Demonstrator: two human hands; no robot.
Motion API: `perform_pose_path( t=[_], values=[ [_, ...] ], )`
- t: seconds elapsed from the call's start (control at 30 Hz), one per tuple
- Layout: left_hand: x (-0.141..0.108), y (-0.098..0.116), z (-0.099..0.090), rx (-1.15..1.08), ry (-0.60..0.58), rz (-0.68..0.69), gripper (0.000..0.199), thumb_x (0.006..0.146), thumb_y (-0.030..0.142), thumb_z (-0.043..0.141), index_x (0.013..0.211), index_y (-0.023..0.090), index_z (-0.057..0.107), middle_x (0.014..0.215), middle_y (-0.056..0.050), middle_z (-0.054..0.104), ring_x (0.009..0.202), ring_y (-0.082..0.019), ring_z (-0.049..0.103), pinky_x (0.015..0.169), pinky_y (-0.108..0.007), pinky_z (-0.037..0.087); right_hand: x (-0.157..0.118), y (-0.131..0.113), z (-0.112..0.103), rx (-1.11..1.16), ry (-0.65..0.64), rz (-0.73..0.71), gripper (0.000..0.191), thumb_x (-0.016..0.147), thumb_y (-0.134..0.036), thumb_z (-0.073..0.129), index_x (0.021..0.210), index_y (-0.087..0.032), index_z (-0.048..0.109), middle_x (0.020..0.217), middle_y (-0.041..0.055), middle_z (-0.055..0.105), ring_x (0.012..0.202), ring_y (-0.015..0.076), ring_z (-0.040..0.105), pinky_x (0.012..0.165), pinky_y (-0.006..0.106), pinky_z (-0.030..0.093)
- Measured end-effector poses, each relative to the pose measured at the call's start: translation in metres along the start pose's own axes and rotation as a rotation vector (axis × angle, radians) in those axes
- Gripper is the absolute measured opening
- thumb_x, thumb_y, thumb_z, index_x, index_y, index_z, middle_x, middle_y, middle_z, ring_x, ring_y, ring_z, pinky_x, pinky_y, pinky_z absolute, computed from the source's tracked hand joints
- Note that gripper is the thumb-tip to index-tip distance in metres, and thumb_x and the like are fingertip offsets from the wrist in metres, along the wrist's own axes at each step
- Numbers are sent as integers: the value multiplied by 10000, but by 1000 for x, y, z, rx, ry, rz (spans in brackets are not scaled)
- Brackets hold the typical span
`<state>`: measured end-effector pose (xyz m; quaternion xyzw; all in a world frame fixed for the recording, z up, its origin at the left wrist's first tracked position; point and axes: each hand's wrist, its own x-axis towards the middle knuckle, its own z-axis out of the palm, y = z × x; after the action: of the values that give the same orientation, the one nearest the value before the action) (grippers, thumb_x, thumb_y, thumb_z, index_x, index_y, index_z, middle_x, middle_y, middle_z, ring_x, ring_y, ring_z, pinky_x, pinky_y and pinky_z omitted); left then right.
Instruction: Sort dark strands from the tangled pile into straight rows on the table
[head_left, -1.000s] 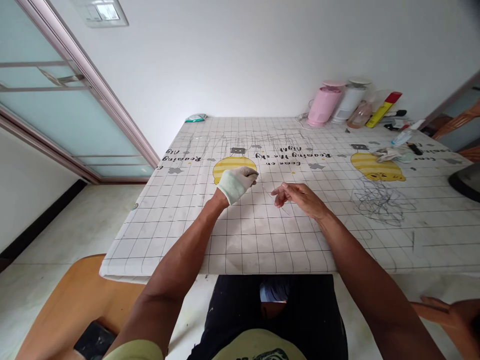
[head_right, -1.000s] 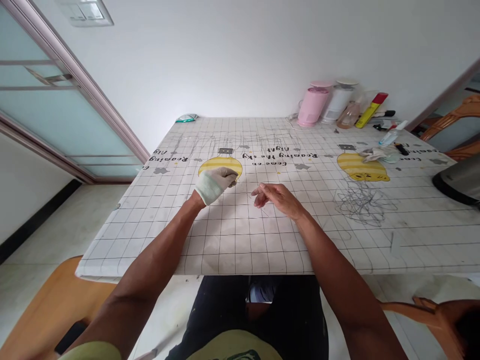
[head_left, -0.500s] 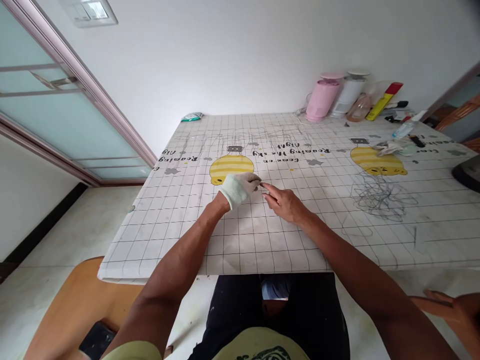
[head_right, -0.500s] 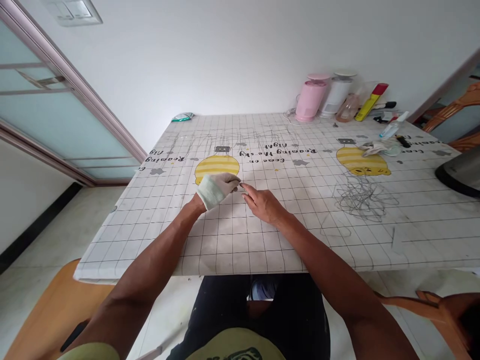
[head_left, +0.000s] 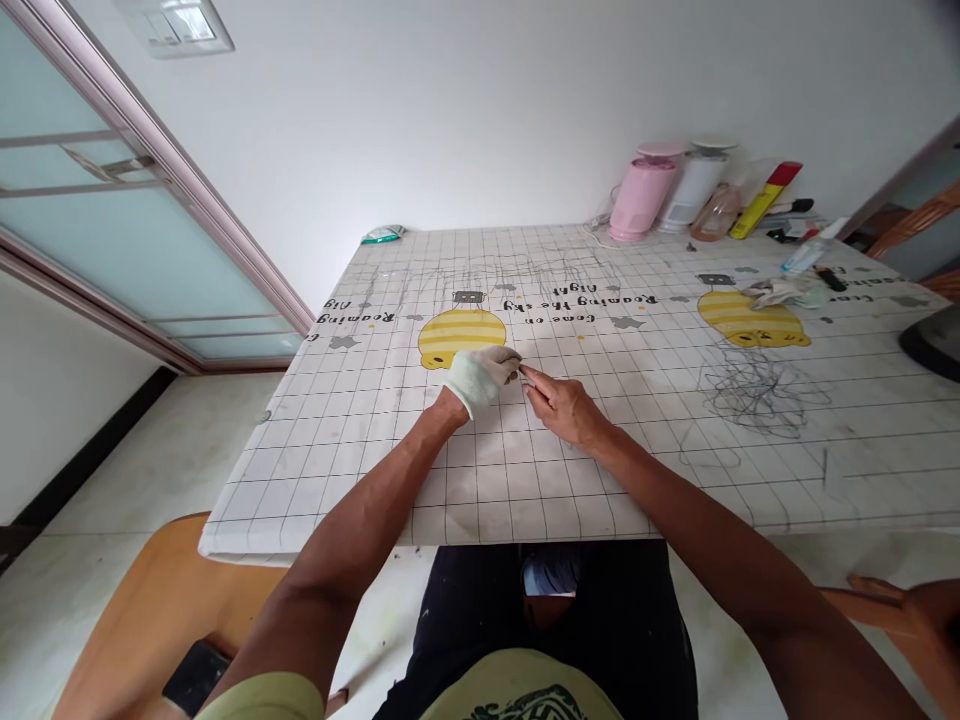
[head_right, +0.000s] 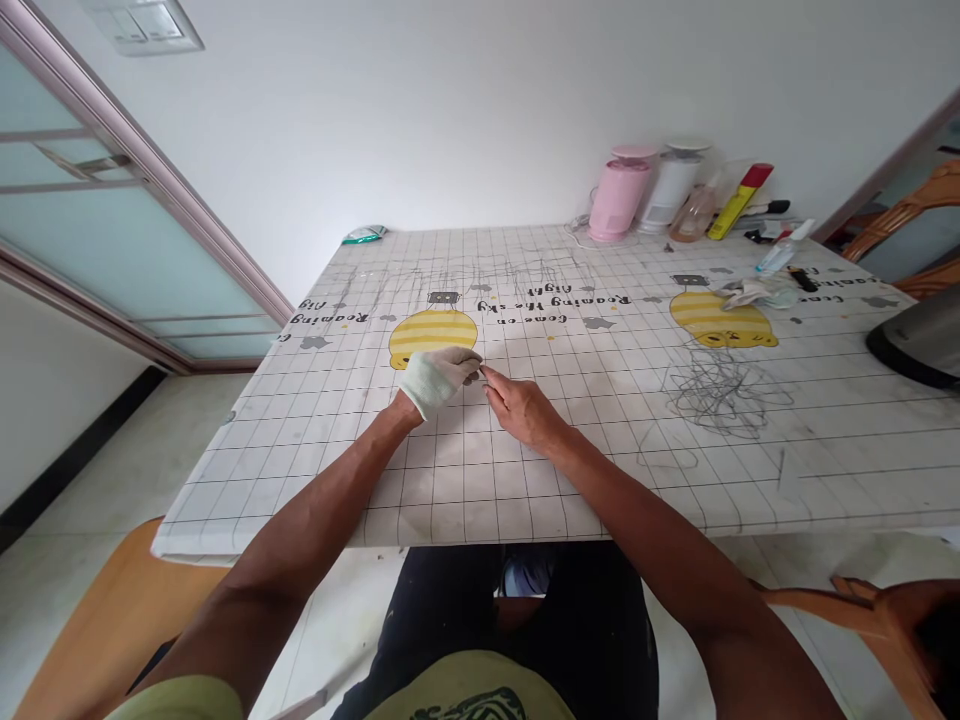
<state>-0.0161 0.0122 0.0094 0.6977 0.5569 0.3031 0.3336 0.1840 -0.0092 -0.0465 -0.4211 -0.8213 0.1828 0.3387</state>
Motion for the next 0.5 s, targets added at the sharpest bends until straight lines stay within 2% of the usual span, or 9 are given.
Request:
perform_pose_path(
  t=[0.2, 0.3, 0.4, 0.5],
  values=[
    [3, -3, -3, -36, -58, -9, 233, 990, 273, 567, 978, 226, 795, 905, -6, 783, 855, -153, 732, 823, -241, 551, 0, -3, 1, 35, -31, 25, 553, 1100, -463, 462, 1481, -131, 685, 665, 22, 620, 527, 170, 477, 577, 337, 427],
    [5, 0, -9, -115, -81, -60, 214, 971, 235, 588, 1000, 211, 799, 920, -10, 791, 845, -143, 738, 815, -232, 563, 1, -8, -5, 138, -50, 107, 582, 1087, -554, 513, 1445, -135, 702, 657, 21, 652, 545, 178, 560, 611, 340, 493],
    [6, 3, -17, -170, -50, -83, 222, 981, 236, 588, 1037, 201, 800, 920, -17, 801, 825, -135, 738, 822, -235, 577, 4, -10, -18, 315, -43, 213, 610, 1083, -663, 504, 1328, -162, 750, 715, 49, 721, 597, 191, 651, 626, 336, 536],
    [6, 4, -25, -210, 17, -89, 197, 976, 240, 611, 1005, 184, 798, 886, -31, 799, 795, -140, 729, 818, -254, 586, 6, -8, -32, 458, -14, 276, 655, 1067, -744, 474, 1177, -173, 774, 777, 85, 760, 626, 199, 682, 585, 326, 528]
  ],
)
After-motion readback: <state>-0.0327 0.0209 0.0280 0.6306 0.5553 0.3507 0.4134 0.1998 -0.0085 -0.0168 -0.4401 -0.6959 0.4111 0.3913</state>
